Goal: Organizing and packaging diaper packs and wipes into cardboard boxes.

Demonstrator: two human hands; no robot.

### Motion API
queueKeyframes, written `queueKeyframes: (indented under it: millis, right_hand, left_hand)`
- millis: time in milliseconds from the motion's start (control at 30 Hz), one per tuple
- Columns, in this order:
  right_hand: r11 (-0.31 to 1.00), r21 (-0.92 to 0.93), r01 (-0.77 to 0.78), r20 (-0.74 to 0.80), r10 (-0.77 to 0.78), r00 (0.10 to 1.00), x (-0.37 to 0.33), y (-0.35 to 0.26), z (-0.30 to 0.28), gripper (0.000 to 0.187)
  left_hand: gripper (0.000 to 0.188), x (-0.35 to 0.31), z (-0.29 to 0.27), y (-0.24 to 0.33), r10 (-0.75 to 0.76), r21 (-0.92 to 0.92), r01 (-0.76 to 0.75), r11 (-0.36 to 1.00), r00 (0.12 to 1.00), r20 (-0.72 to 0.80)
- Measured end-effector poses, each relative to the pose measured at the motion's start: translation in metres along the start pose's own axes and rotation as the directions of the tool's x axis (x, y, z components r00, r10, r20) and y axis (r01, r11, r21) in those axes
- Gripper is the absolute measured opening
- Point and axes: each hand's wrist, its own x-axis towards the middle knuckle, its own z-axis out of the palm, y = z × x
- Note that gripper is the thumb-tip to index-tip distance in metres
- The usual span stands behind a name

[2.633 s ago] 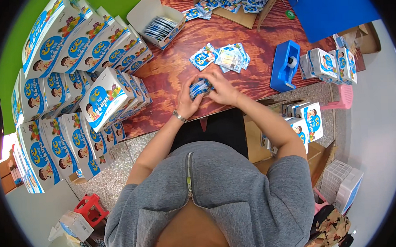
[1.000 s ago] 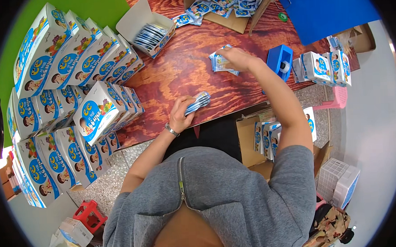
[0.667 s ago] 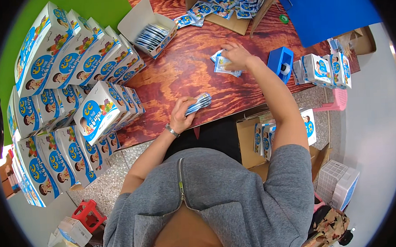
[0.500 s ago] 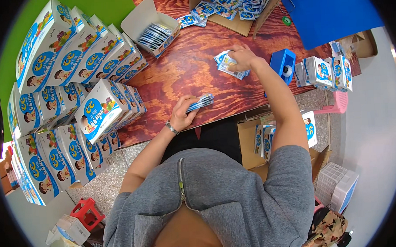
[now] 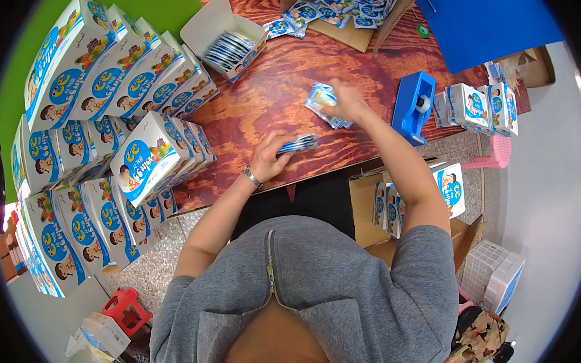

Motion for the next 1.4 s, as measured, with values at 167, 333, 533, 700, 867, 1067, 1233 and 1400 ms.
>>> queueKeyframes:
  millis: [167,333,533,700,867,1067,1233,1400]
  right_hand:
    - [0.923,-0.149,0.355,0.067,-0.348,0.935,-0.014,-0.081,-0.001,0.070]
    - [0.844,0.259,0.470,0.079,-0.504,0.860,-0.019,-0.073,-0.002,0.071]
    - [0.665,0.677,0.313,-0.171,-0.271,0.947,-0.031,-0.052,0.037,0.042]
    - [0.746,0.647,0.157,-0.121,-0.103,0.987,-0.032,-0.069,0.053,0.032]
    - [0.758,0.641,0.119,0.206,-0.319,0.925,-0.004,-0.076,0.011,0.029]
    - [0.924,-0.120,0.364,-0.484,-0.374,0.791,0.164,-0.040,-0.029,0.047]
    - [0.978,0.006,-0.210,-0.267,0.204,0.942,0.242,-0.020,-0.058,0.085]
    - [0.968,-0.157,-0.196,0.033,0.203,0.979,0.239,-0.034,-0.047,0.087]
  left_hand:
    - [0.039,0.012,-0.007,0.006,0.144,0.282,-0.094,0.955,0.976,-0.161]
    - [0.038,0.003,-0.005,-0.013,-0.007,0.006,0.007,1.000,0.999,-0.048]
    - [0.046,0.011,-0.006,-0.012,0.085,0.081,-0.080,0.993,0.995,-0.049]
    - [0.081,0.009,-0.005,-0.005,0.032,0.211,-0.008,0.977,0.993,-0.109]
    - [0.095,0.018,-0.012,-0.009,0.116,0.201,-0.103,0.974,0.992,-0.054]
    - [0.063,0.022,-0.011,-0.006,0.112,0.234,-0.102,0.967,0.993,-0.032]
    - [0.064,0.013,-0.002,-0.015,0.130,0.226,-0.123,0.966,0.991,-0.018]
    - [0.058,0.012,-0.005,-0.013,0.134,0.195,-0.131,0.972,0.991,0.002]
